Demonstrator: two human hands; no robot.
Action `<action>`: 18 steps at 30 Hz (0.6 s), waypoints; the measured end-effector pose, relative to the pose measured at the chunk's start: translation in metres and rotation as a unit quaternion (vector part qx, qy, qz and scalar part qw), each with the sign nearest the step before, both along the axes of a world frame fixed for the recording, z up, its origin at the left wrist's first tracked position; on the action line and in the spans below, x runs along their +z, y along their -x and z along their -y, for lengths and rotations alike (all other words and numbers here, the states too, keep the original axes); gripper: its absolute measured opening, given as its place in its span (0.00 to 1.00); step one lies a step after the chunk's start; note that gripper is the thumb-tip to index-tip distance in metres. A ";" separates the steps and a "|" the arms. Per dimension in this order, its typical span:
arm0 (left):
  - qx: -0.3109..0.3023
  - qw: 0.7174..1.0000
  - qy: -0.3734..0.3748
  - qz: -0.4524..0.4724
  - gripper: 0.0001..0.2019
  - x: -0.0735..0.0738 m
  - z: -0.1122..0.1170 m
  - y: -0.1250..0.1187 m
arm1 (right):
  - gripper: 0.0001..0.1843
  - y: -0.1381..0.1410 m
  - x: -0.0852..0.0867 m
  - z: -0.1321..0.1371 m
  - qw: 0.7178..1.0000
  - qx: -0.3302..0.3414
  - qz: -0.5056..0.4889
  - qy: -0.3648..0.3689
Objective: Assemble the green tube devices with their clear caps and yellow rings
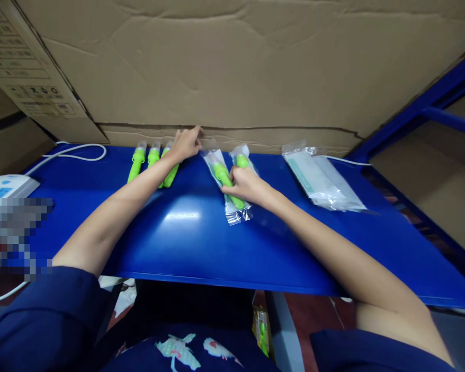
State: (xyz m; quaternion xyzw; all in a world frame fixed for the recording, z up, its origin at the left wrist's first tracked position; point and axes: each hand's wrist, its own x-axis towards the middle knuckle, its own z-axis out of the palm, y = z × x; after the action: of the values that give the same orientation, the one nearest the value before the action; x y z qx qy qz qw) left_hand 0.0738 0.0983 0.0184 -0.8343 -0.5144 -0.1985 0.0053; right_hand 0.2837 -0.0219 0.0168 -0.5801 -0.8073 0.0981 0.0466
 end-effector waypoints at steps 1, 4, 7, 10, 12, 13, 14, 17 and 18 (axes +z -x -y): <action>0.011 1.000 -0.010 0.014 0.21 0.001 0.000 0.002 | 0.09 -0.001 -0.001 0.002 1.000 0.005 -0.006 0.000; -0.048 0.996 -0.009 0.074 0.22 0.001 -0.001 0.003 | 0.09 -0.003 -0.004 0.009 1.000 0.014 -0.010 -0.007; -0.140 0.979 0.083 0.122 0.09 0.000 -0.003 -0.001 | 0.11 -0.004 -0.006 0.017 0.999 0.013 -0.020 -0.026; -0.149 0.959 0.195 0.144 0.10 0.004 -0.005 0.000 | 0.13 -0.006 -0.007 0.025 0.999 0.013 -0.025 -0.044; -0.158 0.940 0.263 0.150 0.13 0.009 -0.005 0.006 | 0.14 -0.008 -0.007 0.030 0.998 0.014 -0.027 -0.048; -0.171 0.930 0.288 0.151 0.14 0.011 -0.004 0.010 | 0.14 -0.009 -0.007 0.032 0.998 0.013 -0.027 -0.048; -0.186 0.922 0.304 0.152 0.15 0.014 -0.004 0.013 | 0.15 -0.010 -0.007 0.034 0.998 0.010 -0.028 -0.046; -0.217 0.913 0.316 0.144 0.18 0.018 -0.004 0.023 | 0.14 -0.012 -0.005 0.040 0.999 0.004 -0.034 -0.040; -0.223 0.913 0.314 0.136 0.18 0.018 -0.005 0.024 | 0.13 -0.012 -0.004 0.042 0.999 0.005 -0.040 -0.036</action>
State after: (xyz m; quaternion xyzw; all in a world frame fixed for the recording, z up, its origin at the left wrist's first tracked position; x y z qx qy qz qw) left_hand 0.0496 0.1029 0.0368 -0.8509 -0.3468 -0.1341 -0.3710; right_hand 0.2960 -0.0641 0.0127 -0.5698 -0.8105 0.0925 0.0992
